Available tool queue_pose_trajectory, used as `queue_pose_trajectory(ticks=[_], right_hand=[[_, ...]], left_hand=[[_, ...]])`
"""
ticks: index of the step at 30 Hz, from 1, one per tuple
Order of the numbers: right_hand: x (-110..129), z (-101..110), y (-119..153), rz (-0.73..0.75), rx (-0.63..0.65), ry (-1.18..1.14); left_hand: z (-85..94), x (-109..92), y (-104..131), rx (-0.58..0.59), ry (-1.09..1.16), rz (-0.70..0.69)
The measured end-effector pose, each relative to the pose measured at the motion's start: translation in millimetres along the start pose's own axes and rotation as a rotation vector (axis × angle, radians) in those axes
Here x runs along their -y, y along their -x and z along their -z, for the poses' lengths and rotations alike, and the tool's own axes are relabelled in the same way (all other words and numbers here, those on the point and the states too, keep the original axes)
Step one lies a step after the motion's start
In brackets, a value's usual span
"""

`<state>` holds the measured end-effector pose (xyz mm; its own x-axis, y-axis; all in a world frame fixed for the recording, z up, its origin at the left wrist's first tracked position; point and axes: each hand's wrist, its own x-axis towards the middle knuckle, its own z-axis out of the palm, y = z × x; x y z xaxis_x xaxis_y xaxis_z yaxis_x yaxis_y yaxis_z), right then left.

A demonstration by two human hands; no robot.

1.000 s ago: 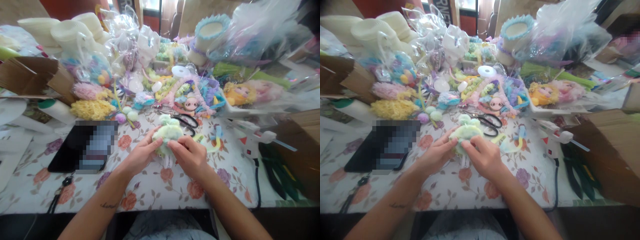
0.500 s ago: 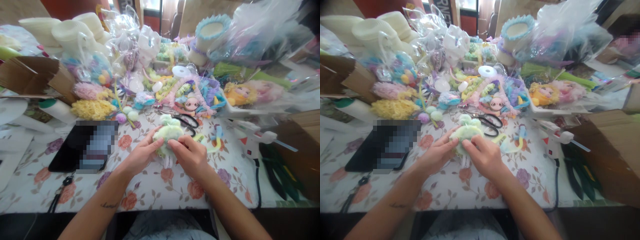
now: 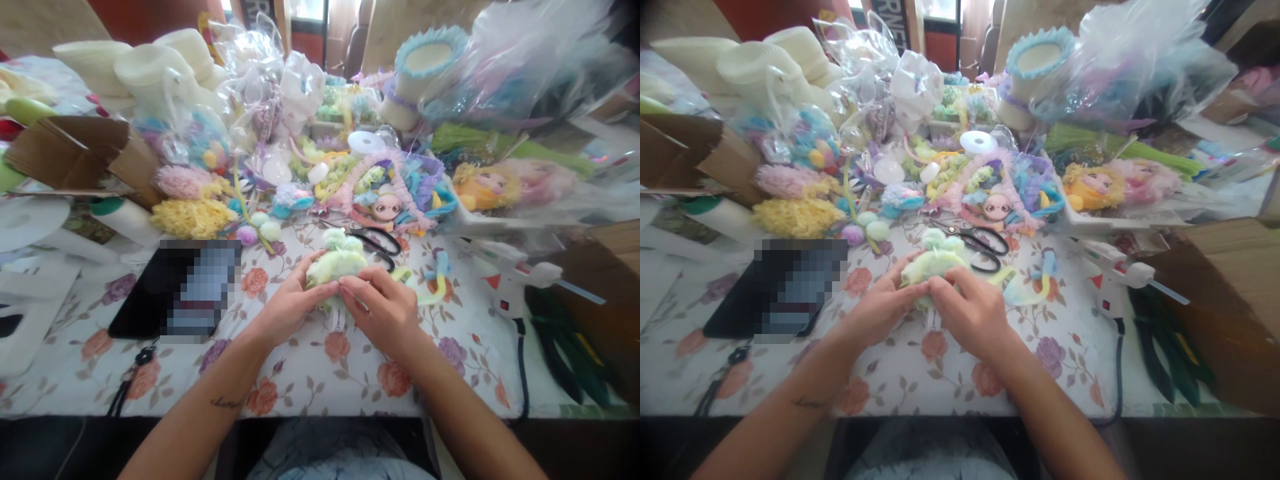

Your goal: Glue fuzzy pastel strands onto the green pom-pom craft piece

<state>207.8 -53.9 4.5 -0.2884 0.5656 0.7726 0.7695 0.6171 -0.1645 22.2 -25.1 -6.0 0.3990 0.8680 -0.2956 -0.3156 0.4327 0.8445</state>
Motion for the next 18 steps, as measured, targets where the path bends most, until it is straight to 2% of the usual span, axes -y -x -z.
queue_pose_trajectory(ticks=[9, 18], right_hand=[[5, 9, 0, -0.166, -0.011, -0.051], [7, 13, 0, -0.166, 0.074, -0.033]], left_hand=[[-3.8, -7, 2, -0.011, 0.152, -0.01], [-0.7, -6, 2, -0.08, 0.172, -0.022]])
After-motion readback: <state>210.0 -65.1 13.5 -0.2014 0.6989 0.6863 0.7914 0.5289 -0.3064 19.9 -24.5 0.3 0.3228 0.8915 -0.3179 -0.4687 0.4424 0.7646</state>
